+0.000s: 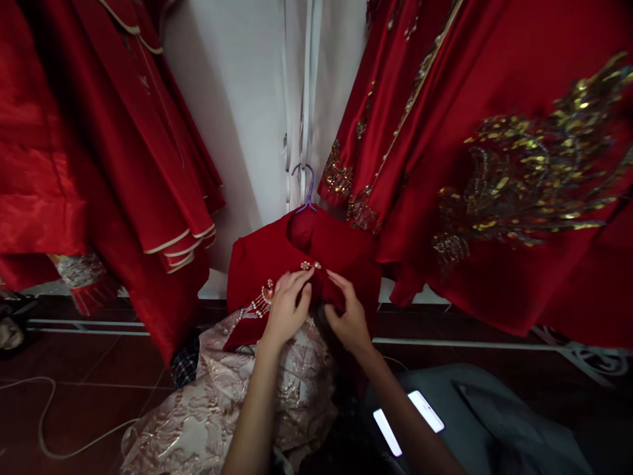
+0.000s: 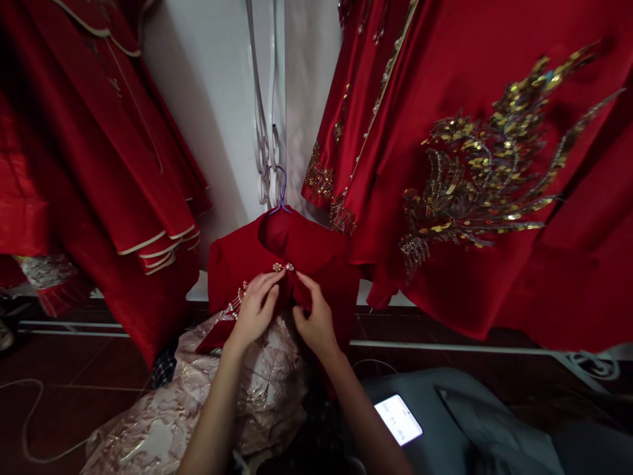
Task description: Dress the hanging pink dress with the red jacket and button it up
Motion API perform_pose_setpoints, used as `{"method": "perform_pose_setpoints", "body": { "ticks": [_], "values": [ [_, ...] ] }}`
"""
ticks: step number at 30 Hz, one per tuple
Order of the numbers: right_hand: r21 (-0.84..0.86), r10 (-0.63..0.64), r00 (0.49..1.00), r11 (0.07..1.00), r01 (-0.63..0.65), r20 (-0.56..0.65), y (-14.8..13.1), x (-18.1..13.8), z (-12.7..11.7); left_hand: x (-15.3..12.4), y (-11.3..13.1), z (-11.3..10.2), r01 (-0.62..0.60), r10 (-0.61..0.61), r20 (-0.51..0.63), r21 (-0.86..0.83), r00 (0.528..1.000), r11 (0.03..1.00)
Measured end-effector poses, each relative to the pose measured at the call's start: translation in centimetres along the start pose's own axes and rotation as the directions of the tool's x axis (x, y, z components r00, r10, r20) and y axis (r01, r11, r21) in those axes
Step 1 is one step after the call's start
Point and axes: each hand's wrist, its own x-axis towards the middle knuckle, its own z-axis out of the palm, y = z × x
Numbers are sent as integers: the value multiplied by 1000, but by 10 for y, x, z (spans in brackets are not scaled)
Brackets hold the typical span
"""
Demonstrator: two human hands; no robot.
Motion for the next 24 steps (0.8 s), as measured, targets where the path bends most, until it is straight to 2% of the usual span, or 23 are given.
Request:
{"method": "perform_pose_setpoints", "body": {
  "ticks": [2, 4, 8, 10, 12, 14, 16, 18, 19, 21, 24],
  "values": [
    [-2, 74, 986, 997, -75, -152, 2, 4, -12, -3, -3, 4, -116, 104, 56, 278, 993, 954],
    [-5, 120, 972, 992, -124, -201, -1, 11, -25, -8, -12, 15, -157, 114, 125, 421, 986, 894],
    [60, 152, 985, 987, -147, -87, -13, 22, -38, -16, -31, 40, -130, 44, 178, 502, 983, 855],
    [93, 149, 989, 985, -148, -6, -17, 25, -40, -16, -35, 41, -113, 28, 185, 469, 982, 876],
    [72, 138, 990, 987, -141, 37, -16, 25, -41, -13, -34, 32, -91, 20, 182, 393, 983, 915],
    [-21, 129, 991, 992, -128, 42, -14, 23, -44, -9, -33, 16, -45, 7, 121, 311, 993, 949],
    [-178, 139, 990, 975, -133, 24, -11, 22, -49, -6, -33, -2, 39, -25, -51, 294, 998, 955],
    [-347, 165, 986, 924, -160, -16, -8, 21, -55, -7, -36, -15, 142, -60, -241, 337, 969, 931],
    [-414, 174, 984, 893, -174, -38, -7, 20, -58, -8, -39, -20, 190, -79, -302, 357, 950, 915],
    [-500, 177, 982, 846, -183, -60, -4, 20, -63, -12, -47, -25, 255, -135, -325, 361, 936, 897],
    [-537, 138, 990, 834, -126, -17, 3, 20, -68, -18, -57, -25, 315, -225, -285, 324, 932, 892]
  ]
}}
